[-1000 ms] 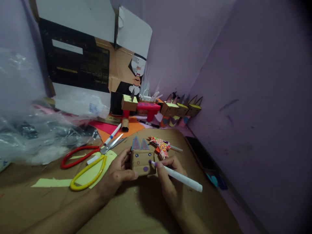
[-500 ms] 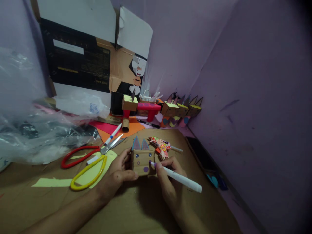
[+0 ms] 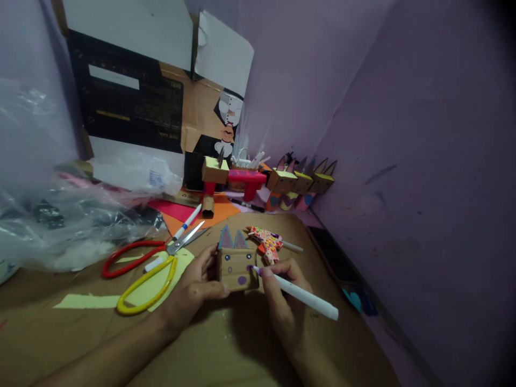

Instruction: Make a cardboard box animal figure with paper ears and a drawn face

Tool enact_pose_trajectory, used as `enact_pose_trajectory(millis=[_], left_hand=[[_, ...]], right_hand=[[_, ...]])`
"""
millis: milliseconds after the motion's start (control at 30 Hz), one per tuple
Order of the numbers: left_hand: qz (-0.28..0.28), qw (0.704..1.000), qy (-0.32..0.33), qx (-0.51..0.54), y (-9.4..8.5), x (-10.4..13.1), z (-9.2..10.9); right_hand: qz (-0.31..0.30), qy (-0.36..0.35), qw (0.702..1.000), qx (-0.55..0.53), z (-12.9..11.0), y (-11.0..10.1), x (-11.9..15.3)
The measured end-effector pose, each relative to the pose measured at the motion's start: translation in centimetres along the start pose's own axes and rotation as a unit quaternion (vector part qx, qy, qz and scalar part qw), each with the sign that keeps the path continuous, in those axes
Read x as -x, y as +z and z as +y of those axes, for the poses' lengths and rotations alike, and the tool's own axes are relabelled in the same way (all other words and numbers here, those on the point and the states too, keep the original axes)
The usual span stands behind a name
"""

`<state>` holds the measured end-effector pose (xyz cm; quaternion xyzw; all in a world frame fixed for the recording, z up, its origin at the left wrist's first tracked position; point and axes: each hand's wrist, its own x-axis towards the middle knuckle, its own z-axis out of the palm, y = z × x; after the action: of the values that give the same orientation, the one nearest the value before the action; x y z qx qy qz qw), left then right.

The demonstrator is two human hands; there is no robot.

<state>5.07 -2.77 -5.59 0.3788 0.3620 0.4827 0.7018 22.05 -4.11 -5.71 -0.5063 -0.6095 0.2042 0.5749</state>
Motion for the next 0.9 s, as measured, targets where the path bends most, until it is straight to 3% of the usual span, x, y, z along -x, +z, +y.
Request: enact_pose_trajectory(millis=[900], left_hand=[[-0.002, 1.000, -0.002, 0.002, 0.17, 0.12, 0.16]], right_hand=[[-0.042, 0.044, 0.997, -0.046, 0.69, 0.34, 0.57]])
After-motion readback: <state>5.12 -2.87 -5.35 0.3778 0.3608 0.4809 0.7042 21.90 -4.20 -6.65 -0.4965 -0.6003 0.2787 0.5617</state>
